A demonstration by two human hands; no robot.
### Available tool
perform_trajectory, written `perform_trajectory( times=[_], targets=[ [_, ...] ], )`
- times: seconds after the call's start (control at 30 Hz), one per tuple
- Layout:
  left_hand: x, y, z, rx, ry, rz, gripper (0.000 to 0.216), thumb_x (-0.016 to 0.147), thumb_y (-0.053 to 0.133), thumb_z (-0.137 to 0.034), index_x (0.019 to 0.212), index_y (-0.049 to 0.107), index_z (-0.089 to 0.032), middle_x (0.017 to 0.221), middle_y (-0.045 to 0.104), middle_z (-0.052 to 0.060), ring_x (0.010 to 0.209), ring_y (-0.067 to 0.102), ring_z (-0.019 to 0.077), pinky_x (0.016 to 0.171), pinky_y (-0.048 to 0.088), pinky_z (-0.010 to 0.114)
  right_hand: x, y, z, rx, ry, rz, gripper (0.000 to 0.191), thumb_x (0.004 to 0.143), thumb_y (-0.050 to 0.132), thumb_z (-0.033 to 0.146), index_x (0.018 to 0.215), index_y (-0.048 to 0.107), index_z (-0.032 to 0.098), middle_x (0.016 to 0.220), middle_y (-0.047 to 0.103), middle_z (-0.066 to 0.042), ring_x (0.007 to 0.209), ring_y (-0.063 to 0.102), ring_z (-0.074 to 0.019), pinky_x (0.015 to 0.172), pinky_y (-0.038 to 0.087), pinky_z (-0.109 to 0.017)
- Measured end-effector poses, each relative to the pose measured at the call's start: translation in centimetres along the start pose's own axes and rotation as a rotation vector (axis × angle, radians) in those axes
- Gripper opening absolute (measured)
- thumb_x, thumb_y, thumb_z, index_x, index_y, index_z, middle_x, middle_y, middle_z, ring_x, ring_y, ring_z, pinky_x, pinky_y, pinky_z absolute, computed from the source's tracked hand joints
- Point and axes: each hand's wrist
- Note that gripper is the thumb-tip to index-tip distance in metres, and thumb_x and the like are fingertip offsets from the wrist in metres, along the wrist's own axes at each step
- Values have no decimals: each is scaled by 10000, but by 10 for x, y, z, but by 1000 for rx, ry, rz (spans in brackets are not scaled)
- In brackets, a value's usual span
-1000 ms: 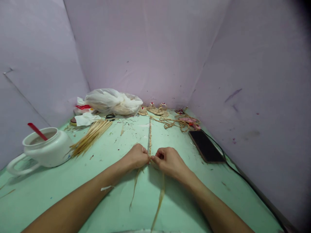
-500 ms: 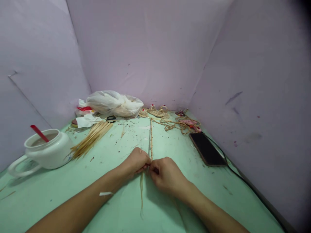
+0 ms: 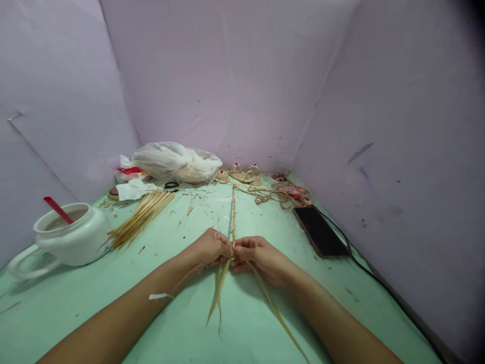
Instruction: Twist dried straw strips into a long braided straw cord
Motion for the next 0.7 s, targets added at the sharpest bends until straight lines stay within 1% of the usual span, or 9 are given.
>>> perform_trajectory(
  times=[0.07,0.13,0.23,0.3,0.37,0.43,0.5,0.6,0.7],
  targets=[
    [0,0,0,19,1,10,42,480,496,-148,473,522,-117,320,344,-61,276,212,28,321,131,189,0,5,-4,-80,-3,-24,105,639,576,221,607,535,129,441,414,58,377,332,-38,390,261,-172],
    [1,0,1,81,1,24,54,490,495,-161,477,525,-118,329,354,-55,287,221,33,329,140,194,2,6,-6,-225,-25,-98,123,656,560,209,573,554,117,370,330,82,342,211,-24,361,145,-184],
    [3,-1,2,267,17,-10,68,497,487,-163,470,529,-116,335,371,-41,315,258,47,349,172,200,5,4,-8,-359,-37,-167,139,641,560,168,516,564,107,330,322,81,336,188,-18,368,113,-199],
    [5,-3,3,365,46,-45,78,495,478,-155,476,540,-113,352,396,-31,344,302,58,371,216,201,6,3,-9,-333,-19,-206,115,614,559,143,502,549,115,342,374,72,331,214,-18,366,120,-200],
    [5,-6,4,420,73,-59,102,500,470,-155,495,562,-111,384,436,-20,374,343,68,394,254,201,6,2,-8,-244,9,-222,65,587,553,129,523,543,123,374,440,60,322,232,-19,358,119,-201],
    [3,-8,2,483,79,-80,121,515,478,-175,513,581,-111,414,472,-9,398,372,78,410,275,204,7,2,-8,-155,27,-207,28,566,559,137,545,546,125,397,480,49,309,225,-17,348,104,-203],
    [-2,-7,-3,559,79,-114,143,543,490,-211,527,594,-115,438,500,2,420,403,90,427,290,206,8,0,-8,-96,33,-189,42,552,570,157,550,548,121,408,505,36,299,209,-14,340,83,-203],
    [-16,1,-10,700,119,-151,171,593,486,-239,546,606,-128,472,522,14,472,454,111,454,297,207,8,0,-9,-46,26,-183,55,537,569,166,541,552,114,417,526,22,293,204,-9,333,71,-201],
    [-31,19,-8,927,191,-229,199,652,455,-229,605,626,-141,552,562,43,534,496,139,485,301,224,7,1,-10,13,11,-195,43,519,554,146,540,564,110,393,501,34,294,225,-10,329,81,-195]
  ],
)
Point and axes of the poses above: each hand's wrist, its own x-axis towards the middle knuckle, its own y-axis out of the palm, z = x × y
